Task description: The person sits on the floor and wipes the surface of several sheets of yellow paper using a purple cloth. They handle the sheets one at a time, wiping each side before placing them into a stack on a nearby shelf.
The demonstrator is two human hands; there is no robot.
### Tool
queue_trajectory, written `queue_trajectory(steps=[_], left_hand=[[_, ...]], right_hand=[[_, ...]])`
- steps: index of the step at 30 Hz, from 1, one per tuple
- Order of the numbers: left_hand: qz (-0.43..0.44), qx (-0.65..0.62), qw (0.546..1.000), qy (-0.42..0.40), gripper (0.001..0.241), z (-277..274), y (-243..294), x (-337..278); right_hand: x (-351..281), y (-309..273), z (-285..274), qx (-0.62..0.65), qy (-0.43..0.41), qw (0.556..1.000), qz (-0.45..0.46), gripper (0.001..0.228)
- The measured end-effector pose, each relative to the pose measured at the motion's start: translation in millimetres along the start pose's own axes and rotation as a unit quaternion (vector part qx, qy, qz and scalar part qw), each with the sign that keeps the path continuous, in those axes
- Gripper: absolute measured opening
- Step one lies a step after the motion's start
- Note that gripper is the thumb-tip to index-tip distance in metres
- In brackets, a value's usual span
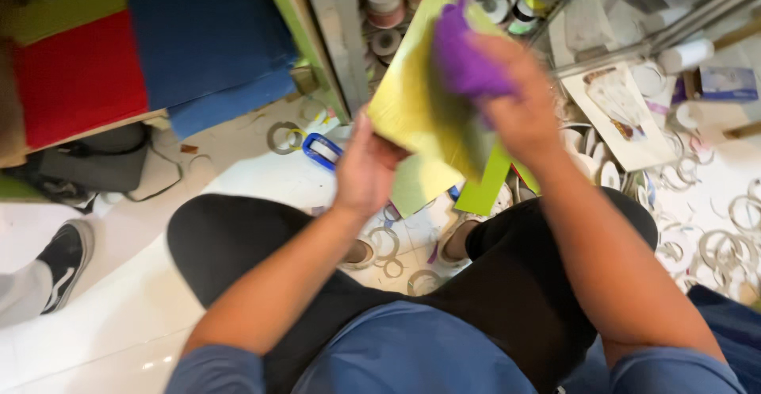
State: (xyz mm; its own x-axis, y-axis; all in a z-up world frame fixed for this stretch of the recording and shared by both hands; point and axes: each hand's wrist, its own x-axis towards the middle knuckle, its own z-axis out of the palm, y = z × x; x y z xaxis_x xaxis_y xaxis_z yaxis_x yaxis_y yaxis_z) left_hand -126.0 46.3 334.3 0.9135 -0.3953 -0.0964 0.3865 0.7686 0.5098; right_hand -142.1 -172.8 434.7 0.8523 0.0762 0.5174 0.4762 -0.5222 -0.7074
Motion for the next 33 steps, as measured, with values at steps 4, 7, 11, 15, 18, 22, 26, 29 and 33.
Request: queue_trajectory(steps=[4, 7, 11, 15, 18, 22, 26, 29, 33], left_hand=[[0.146, 0.062, 0.986, -0.046, 0.042, 32, -10, -7], [0.137, 0.054, 0.989, -0.027, 0.05, 21, 2, -1], [0.116, 0.064, 0.99, 0.043, 0.035, -12, -8, 7], [0.098, 0.055, 0.992, 0.062, 0.031, -24, -21, 9], [0.084, 0.047, 0.992, 0.076, 0.028, -28, -25, 11], [0.074, 0.042, 0.992, 0.09, 0.025, -33, -25, 13], [0.052, 0.035, 0.992, 0.107, 0.021, -33, -30, 14], [0.04, 0.032, 0.992, 0.116, 0.019, -33, -30, 14], [0.022, 0.028, 0.991, 0.129, 0.018, -32, -28, 16]], right_hand=[[-7, -35, 68, 0.047, -0.109, 0.991, -0.064, 0.07], [-6, -57, 76, 0.029, -0.117, 0.992, -0.039, 0.06], [-10, -45, 79, -0.068, -0.076, 0.994, -0.03, 0.061], [-7, -50, 83, -0.108, -0.032, 0.992, -0.058, 0.059], [-7, -50, 83, -0.075, -0.042, 0.993, -0.084, 0.059], [-8, -52, 81, -0.038, -0.055, 0.993, -0.102, 0.056], [-8, -46, 79, -0.041, -0.047, 0.991, -0.116, 0.052], [-5, -48, 77, -0.037, -0.032, 0.992, -0.116, 0.055], [0, -15, 57, -0.139, -0.06, 0.987, -0.055, 0.081]])
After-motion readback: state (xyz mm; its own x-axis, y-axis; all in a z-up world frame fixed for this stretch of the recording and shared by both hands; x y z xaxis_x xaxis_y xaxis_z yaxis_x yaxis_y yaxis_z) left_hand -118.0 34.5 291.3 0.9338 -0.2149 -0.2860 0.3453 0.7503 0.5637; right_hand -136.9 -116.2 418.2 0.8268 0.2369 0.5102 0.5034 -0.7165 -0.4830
